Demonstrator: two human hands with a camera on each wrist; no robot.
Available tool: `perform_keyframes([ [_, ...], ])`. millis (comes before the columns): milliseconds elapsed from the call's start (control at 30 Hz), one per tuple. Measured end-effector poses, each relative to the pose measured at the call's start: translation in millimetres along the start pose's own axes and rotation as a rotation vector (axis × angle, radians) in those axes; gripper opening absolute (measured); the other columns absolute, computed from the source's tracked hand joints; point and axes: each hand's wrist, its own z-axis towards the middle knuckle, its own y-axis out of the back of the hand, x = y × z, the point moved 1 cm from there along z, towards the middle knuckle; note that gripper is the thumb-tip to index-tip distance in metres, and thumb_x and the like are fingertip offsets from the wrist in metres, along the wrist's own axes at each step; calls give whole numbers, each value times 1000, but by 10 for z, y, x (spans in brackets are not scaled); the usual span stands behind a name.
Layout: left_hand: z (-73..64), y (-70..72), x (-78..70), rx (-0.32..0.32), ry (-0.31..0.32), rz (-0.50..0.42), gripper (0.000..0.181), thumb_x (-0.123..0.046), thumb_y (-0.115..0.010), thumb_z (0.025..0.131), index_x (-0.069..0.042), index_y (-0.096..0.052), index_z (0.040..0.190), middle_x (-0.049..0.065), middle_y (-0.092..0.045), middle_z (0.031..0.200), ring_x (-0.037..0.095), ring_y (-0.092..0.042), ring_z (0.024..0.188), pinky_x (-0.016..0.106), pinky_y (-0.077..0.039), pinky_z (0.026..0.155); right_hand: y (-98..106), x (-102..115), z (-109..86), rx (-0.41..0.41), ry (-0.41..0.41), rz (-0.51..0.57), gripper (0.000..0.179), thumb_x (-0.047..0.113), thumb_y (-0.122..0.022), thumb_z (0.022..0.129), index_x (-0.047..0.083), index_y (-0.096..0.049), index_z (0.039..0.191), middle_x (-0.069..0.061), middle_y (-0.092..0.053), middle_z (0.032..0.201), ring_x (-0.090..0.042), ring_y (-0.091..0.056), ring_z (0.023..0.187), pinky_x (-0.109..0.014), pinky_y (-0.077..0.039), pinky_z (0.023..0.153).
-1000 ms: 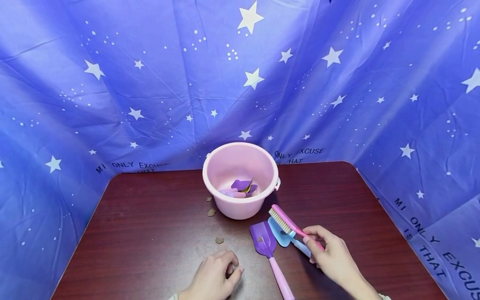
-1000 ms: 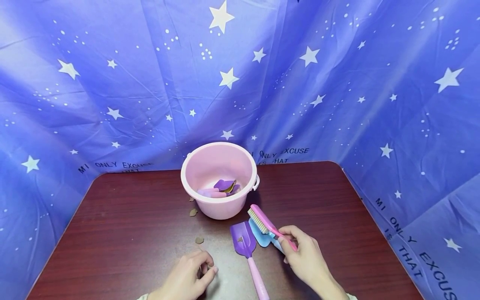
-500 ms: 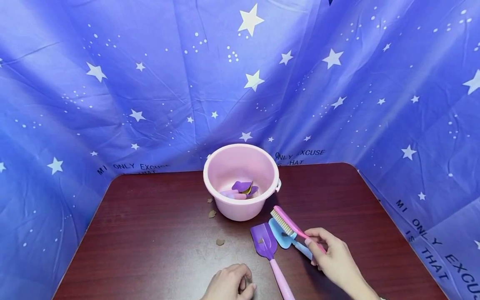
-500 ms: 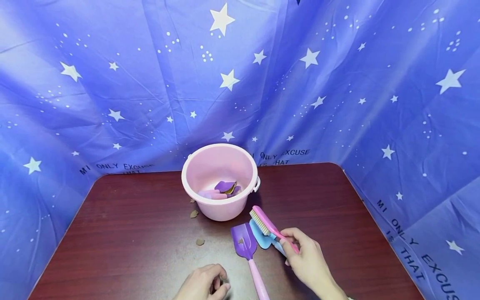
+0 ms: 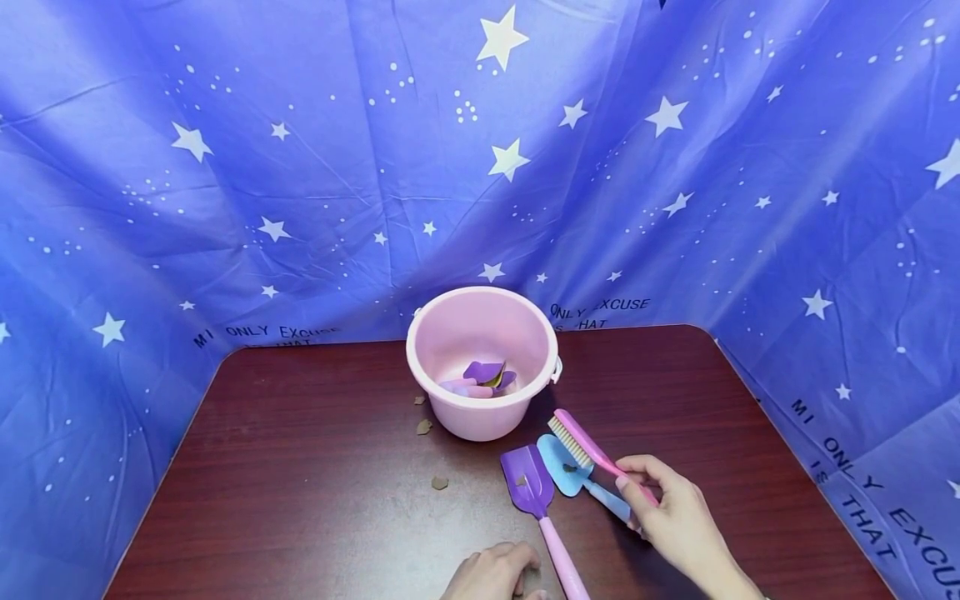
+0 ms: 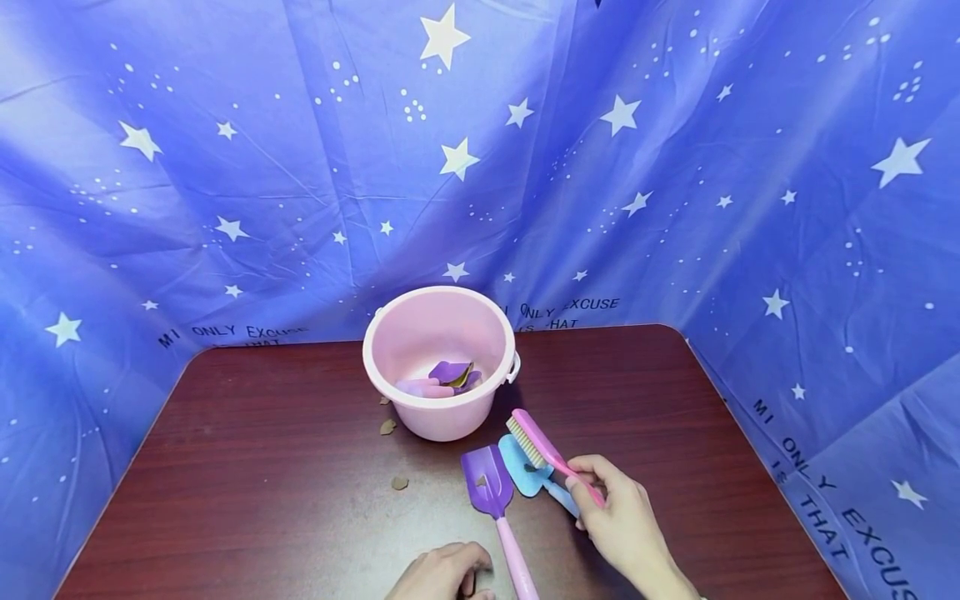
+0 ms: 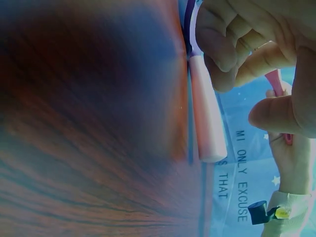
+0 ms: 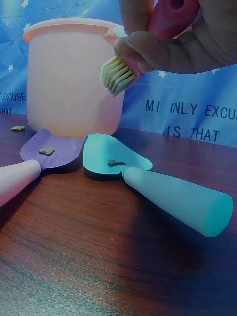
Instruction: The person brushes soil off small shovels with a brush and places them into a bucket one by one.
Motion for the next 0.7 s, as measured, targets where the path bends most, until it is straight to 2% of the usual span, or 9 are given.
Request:
perform_keyframes([
  [133, 39, -33, -10, 25, -23, -5, 22, -32, -69, 82, -17, -63, 97, -17, -40, 67, -8, -38, 60, 14, -33, 55, 17, -10, 2, -10, 11, -21, 15, 12, -65, 90, 14, -63, 105, -5, -62, 79, -15, -57, 47, -27, -44, 41],
  [433, 99, -129, -44, 0, -115, 67, 30, -38, -67, 82, -21, -63, 106, -17, -47, 71, -7, -42, 65, 14, -36, 57, 66, -16, -1, -33, 22, -66, 16, 12, -66, 90, 15, -64, 106, 1, -61, 78, -15, -58, 49, -25, -39, 39],
  [600, 113, -175, -74, -18, -97, 126, 38, -47, -67, 79, -24, -62, 109, -14, -62, 88, -1, -57, 77, 19, -44, 62, 69, -28, 2, -40, 46, -77, 18, 11, -67, 89, 14, -63, 106, 0, -62, 79, -14, -57, 47, -25, -37, 38],
  [700, 129, -205, -100, -5, -75, 147, 41, -50, -68, 77, -26, -61, 110, -12, -66, 99, 3, -62, 85, 22, -46, 63, 68, -40, 5, -45, 64, -88, 20, 10, -67, 88, 14, -63, 107, 0, -63, 81, -14, -57, 47, -24, -37, 38],
])
